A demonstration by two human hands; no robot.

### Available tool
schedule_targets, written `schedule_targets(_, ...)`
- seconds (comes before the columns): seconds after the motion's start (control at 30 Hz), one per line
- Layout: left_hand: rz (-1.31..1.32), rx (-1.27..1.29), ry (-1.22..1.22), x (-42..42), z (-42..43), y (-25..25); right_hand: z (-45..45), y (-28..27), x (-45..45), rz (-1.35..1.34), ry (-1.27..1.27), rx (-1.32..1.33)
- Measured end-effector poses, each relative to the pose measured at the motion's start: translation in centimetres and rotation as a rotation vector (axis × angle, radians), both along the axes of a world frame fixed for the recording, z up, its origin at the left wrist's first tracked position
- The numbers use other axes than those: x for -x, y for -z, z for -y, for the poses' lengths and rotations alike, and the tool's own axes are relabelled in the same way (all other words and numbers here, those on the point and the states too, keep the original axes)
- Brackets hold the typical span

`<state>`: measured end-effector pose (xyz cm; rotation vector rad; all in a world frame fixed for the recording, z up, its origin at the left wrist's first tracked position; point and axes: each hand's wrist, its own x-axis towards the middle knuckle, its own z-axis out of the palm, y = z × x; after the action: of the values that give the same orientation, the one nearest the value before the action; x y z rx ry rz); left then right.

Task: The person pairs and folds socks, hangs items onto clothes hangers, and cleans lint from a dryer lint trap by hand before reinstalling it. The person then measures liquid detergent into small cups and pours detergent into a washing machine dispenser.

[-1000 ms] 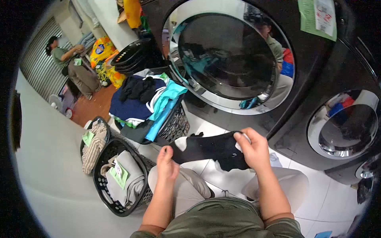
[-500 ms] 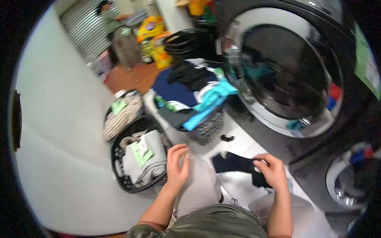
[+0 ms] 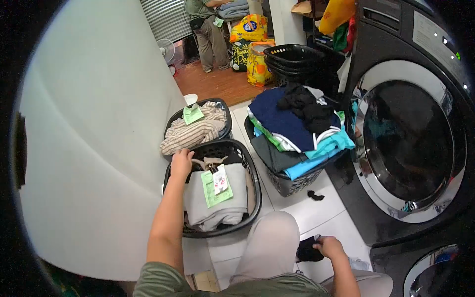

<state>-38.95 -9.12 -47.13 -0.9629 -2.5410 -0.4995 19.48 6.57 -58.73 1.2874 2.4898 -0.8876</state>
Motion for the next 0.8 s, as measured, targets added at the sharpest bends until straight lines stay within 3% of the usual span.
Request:
schedule_targets(0.07, 0.057, 0.159, -0.115, 4.8, -1.2, 0.9, -0.5, -4.9, 3.8, -0.180, 0.207, 0.028)
schedule_targets(0.1, 0.125, 0.202, -0.173, 7.3, -0.9, 1.4, 0.0, -7.7, 5.9, -0.456, 0.177, -0.149)
schedule_targets(0.23, 0.239, 0.100, -0.189, 17.3, 2.5, 6.1, -1.0, -16.5, 16.5, -0.712, -0.197, -0.172)
schedule_targets(0.27, 0.322, 0.095, -0.196, 17.2, 2.2, 5.5, -1.8, -16.6, 20.2, -0.877, -0.303, -0.197)
schedule_targets(0.33, 0.484, 0.082, -0.224, 15.7, 1.9, 2.3, -3.8, -17.3, 28.6, -0.960, -0.454, -0.232)
schedule_targets(0.37, 0.453, 0.054, -0.192, 18.0, 2.0, 4.4, -4.9, -16.8, 33.1, -1.013, -0.488, -0.263)
schedule_targets(0.43, 0.456, 0.075, -0.171, 18.3, 2.3, 3.9, -6.9, -14.9, 41.7, -0.948, -0.405, -0.272)
schedule_targets(0.53, 0.509, 0.029, -0.156, 17.4, 2.3, 2.9, -9.7, -11.4, 52.6, -0.452, -0.171, -0.179)
schedule_targets(0.6, 0.452, 0.033, -0.165, 16.9, 2.1, 2.1, -10.6, -10.2, 56.0, -0.262, -0.268, -0.045)
schedule_targets(0.73, 0.859, -0.189, -0.241, 16.7, 1.4, 1.4, -9.9, -7.0, 60.2, -0.322, 0.006, 0.015)
schedule_targets(0.8, 0.787, -0.275, -0.192, 17.4, 0.9, 2.7, -10.2, -5.2, 61.8, -0.391, 0.089, 0.037)
